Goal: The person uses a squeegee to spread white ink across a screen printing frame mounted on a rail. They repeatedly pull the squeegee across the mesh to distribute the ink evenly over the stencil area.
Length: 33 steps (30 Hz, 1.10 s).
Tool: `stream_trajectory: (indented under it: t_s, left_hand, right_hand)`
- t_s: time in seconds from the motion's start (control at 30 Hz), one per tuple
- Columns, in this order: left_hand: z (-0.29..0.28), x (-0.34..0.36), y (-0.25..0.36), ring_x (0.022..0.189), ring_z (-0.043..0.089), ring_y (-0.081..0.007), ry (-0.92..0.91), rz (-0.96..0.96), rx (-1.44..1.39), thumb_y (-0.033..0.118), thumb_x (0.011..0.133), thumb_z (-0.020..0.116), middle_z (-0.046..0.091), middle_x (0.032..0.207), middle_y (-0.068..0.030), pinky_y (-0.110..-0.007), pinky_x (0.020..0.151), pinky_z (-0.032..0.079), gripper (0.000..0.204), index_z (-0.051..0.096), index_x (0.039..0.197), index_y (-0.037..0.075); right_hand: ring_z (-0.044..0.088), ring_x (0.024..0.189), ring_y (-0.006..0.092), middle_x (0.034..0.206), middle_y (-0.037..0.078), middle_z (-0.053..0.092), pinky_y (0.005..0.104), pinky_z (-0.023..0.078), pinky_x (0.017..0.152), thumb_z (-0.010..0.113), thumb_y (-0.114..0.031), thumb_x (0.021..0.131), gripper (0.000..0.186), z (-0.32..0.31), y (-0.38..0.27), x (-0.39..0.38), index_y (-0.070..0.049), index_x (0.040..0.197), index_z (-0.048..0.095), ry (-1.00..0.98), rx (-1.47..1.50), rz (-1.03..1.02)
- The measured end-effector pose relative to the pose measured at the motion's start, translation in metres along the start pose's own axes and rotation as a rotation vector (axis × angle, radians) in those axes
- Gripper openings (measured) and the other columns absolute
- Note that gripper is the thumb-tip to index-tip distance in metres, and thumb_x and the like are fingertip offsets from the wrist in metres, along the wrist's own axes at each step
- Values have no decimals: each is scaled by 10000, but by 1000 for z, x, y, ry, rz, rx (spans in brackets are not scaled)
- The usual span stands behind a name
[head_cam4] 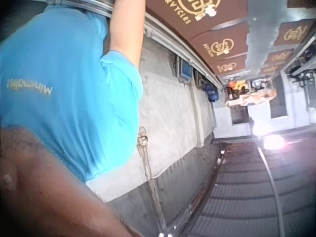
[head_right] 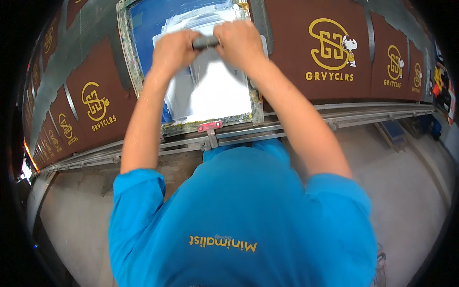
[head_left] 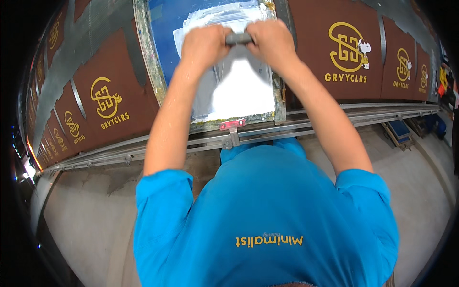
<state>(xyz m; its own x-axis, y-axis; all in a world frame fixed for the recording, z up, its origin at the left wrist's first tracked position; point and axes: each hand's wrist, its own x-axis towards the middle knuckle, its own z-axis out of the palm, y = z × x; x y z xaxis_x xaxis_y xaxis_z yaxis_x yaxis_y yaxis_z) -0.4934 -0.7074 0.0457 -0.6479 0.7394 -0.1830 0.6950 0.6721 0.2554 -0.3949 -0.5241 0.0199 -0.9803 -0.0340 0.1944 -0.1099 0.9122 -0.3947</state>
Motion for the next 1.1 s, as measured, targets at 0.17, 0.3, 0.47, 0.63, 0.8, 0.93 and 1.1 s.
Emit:
stream_trajectory:
  t_s: [0.17, 0.3, 0.47, 0.63, 0.8, 0.93, 1.1]
  left_hand:
    - [29, -95, 35, 777, 723, -316, 49, 112, -110, 175, 794, 800, 705, 842, -96, -478, 725, 553, 207, 793, 999, 200]
    - [0, -70, 23, 810, 752, -376, -241, -28, -188, 330, 837, 815, 764, 834, -141, -516, 712, 590, 182, 799, 959, 196]
    - [-37, 33, -12, 811, 736, -330, -77, 4, 28, 414, 841, 829, 753, 807, -90, -452, 724, 562, 265, 806, 1000, 202]
    - [-17, 23, 3, 850, 739, -344, 80, -24, 64, 497, 879, 783, 768, 893, -62, -452, 725, 563, 304, 792, 989, 214]
    - [19, -81, 48, 848, 755, -346, -42, -133, -76, 246, 828, 815, 785, 953, -62, -451, 742, 604, 235, 833, 1055, 302]
    - [26, -130, 67, 855, 747, -333, 102, 64, -153, 117, 790, 776, 789, 1012, -61, -453, 779, 583, 277, 812, 1059, 171]
    - [10, -126, 57, 830, 743, -343, -116, 156, -255, 126, 772, 791, 775, 893, -114, -457, 781, 578, 339, 807, 1109, 164]
  right_hand:
    - [651, 833, 315, 881, 76, 661, 445, 490, 790, 832, -151, 732, 245, 5, -45, -94, -116, 885, 644, 34, 123, 21]
    - [689, 846, 315, 850, 91, 692, 446, 506, 772, 853, -210, 752, 259, -8, -37, -71, -98, 894, 667, -75, 172, -18]
    - [716, 823, 346, 819, 102, 720, 501, 555, 777, 850, -234, 768, 226, -15, 20, 38, -91, 828, 686, 83, 67, -57]
    - [710, 851, 375, 839, 137, 717, 515, 552, 798, 832, -199, 752, 212, 1, 23, 25, -65, 821, 683, 94, 59, -43]
    - [663, 807, 317, 805, 93, 640, 465, 487, 737, 786, -113, 714, 215, 9, -31, -84, -97, 833, 608, 122, 131, -60]
    - [657, 857, 342, 900, 127, 657, 434, 512, 793, 838, -232, 826, 272, -14, -63, -132, -70, 985, 688, 116, 305, -18]
    - [660, 1079, 364, 1090, 144, 693, 503, 492, 978, 774, -369, 941, 424, -4, 1, -96, -54, 1216, 709, 446, 262, 445]
